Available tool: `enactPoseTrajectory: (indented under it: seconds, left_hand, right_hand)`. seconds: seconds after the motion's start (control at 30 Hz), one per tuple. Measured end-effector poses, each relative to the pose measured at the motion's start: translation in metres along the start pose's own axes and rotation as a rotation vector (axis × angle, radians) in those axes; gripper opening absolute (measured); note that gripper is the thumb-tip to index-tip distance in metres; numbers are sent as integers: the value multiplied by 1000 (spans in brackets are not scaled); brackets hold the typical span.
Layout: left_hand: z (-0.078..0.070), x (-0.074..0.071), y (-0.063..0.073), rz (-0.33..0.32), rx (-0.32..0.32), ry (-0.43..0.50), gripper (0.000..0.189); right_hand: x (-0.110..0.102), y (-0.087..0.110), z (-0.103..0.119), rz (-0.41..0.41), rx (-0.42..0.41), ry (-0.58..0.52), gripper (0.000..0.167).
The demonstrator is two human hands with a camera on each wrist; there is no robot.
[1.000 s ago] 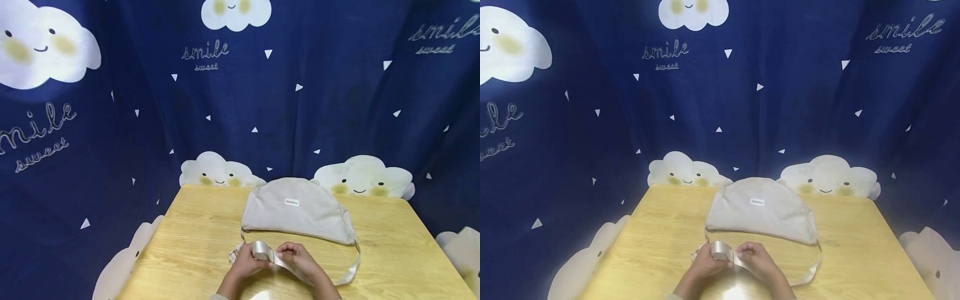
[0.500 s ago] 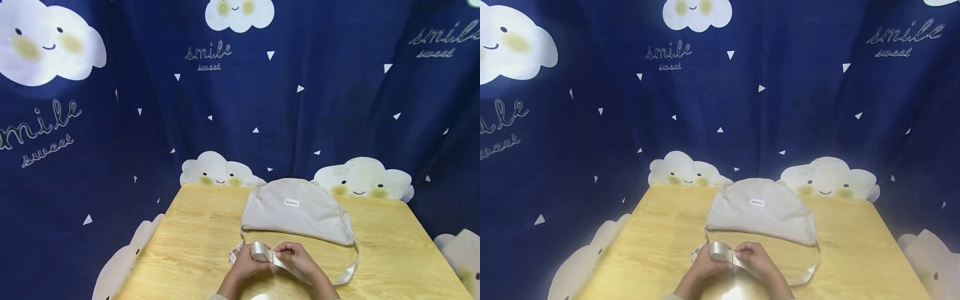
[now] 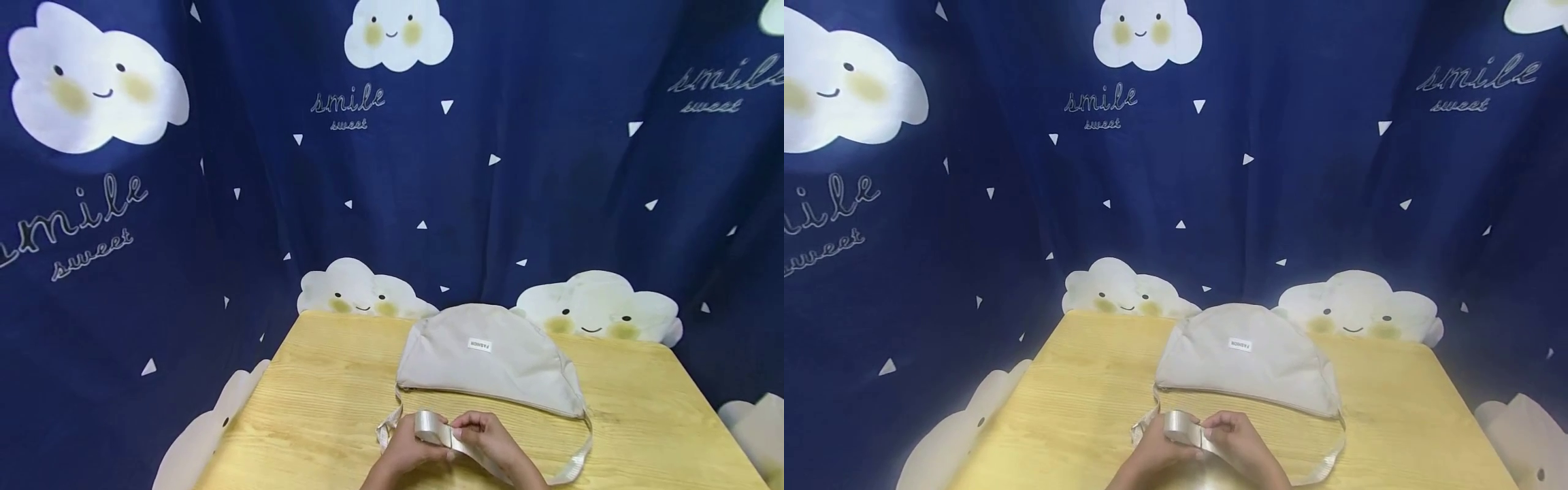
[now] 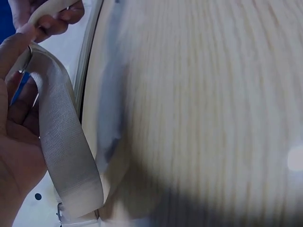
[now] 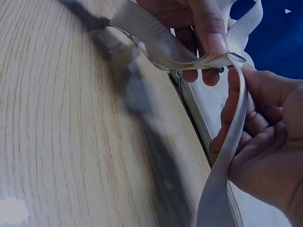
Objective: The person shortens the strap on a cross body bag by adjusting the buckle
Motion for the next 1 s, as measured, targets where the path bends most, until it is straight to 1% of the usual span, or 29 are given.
enactPoseTrajectory:
  seconds: [0.07,0.17,0.23,0.33,0.47,0.57,0.77,0.87,1.0]
  left_hand:
    - [3,3,2,6,-2,19,42]
    - [4,2,4,-19,-1,-16,40]
    - [3,-1,4,-41,-5,-31,39]
    - [3,-6,4,-68,-30,-35,37]
    - [4,-10,5,-83,-67,-40,36]
    - [3,-10,7,-83,-76,-64,35]
    - [5,-11,11,-80,-99,-61,34]
    - [5,-11,11,-74,-106,-46,34]
    - [8,-10,10,-59,-90,-43,34]
  right_hand:
    - [3,1,-3,4,4,-24,23]
    - [3,3,-4,-3,14,-23,22]
    - [2,3,-1,-8,21,6,22]
    - [1,1,4,-2,26,48,21]
    - [-3,2,6,7,31,90,21]
    - [-7,8,1,2,47,111,21]
    - [-13,20,-10,-5,83,113,23]
    - [-14,19,-10,-5,81,139,22]
    - [-13,13,-7,-5,82,179,19]
Point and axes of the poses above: each hand's wrist, its own y-axis away from the middle knuckle, its own x-axis out of the palm, z = x × y, the point moved 10 cm from there along -y, towards the middle knuckle, and after that the axes turned 15 degrees about z, right-handed, at the moved point
